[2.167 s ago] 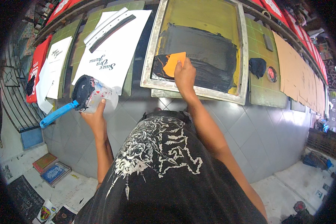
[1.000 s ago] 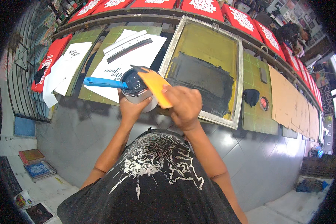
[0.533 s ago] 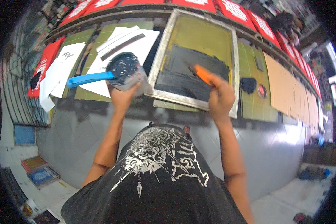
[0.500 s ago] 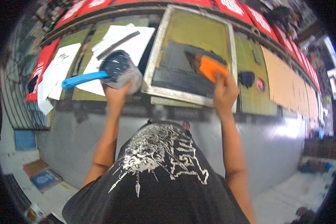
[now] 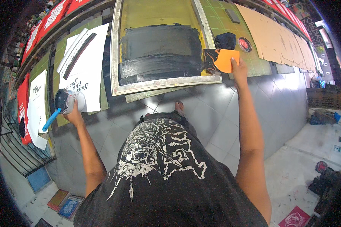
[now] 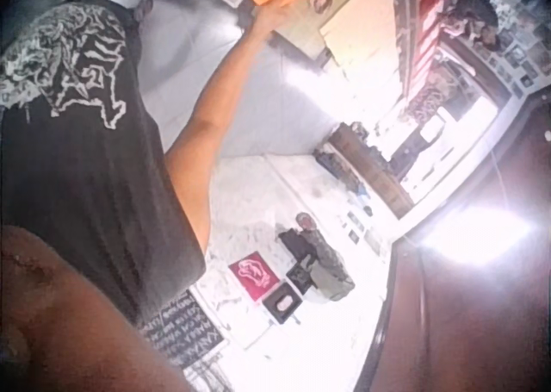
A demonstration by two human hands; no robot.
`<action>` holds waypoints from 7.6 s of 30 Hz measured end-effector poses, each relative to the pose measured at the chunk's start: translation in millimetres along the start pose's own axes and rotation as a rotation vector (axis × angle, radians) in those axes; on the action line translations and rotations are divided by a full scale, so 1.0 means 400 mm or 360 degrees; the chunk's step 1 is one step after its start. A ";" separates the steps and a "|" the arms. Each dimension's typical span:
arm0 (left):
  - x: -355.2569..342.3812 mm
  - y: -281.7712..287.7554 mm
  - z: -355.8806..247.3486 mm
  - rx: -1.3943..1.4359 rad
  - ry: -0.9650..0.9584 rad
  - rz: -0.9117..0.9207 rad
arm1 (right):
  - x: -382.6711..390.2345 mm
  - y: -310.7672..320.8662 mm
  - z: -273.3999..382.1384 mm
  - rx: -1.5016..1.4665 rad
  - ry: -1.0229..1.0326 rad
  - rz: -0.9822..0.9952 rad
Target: The person spreads black ink onto a screen using a handheld scraper and periodically scrapes the excess ink back into a bucket.
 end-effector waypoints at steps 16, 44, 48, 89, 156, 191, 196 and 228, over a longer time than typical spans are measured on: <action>0.246 0.025 -0.069 -0.0786 0.0221 -0.0037 | -0.022 -0.062 0.009 -0.0165 -0.0099 0.0181; 0.306 -0.462 -0.177 -0.0216 0.1051 0.0806 | 0.045 -0.301 -0.022 0.0237 -0.0302 0.0658; 0.303 -0.462 -0.176 -0.0161 0.1052 0.0778 | 0.074 -0.383 0.012 0.0281 -0.0229 0.0750; 0.399 -0.490 -0.159 0.0554 0.1360 0.1142 | 0.240 -0.729 0.209 -0.0941 -0.0612 0.1122; 0.001 0.053 -0.050 0.0158 0.0110 -0.0042 | 0.534 -1.300 0.601 -0.0917 0.0388 0.1227; 0.012 0.036 -0.003 -0.0003 0.0024 0.0042 | 0.571 -1.254 0.592 0.0147 0.1477 0.1135; 0.013 0.039 0.004 0.0052 0.0088 0.0034 | 0.600 -1.235 0.653 0.0459 0.1946 0.1006; 0.015 0.037 0.008 -0.0005 0.0119 0.0030 | 0.569 -1.218 0.644 0.0040 0.1384 0.1035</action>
Point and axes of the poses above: each hand's wrist, its own x-axis away from the middle knuckle, its own y-axis out of the back of the hand, z = x × y, the point moved 9 cm from there along -x, towards the middle knuckle, and after that the axes turned 1 degree about x, right-handed, at the moved point
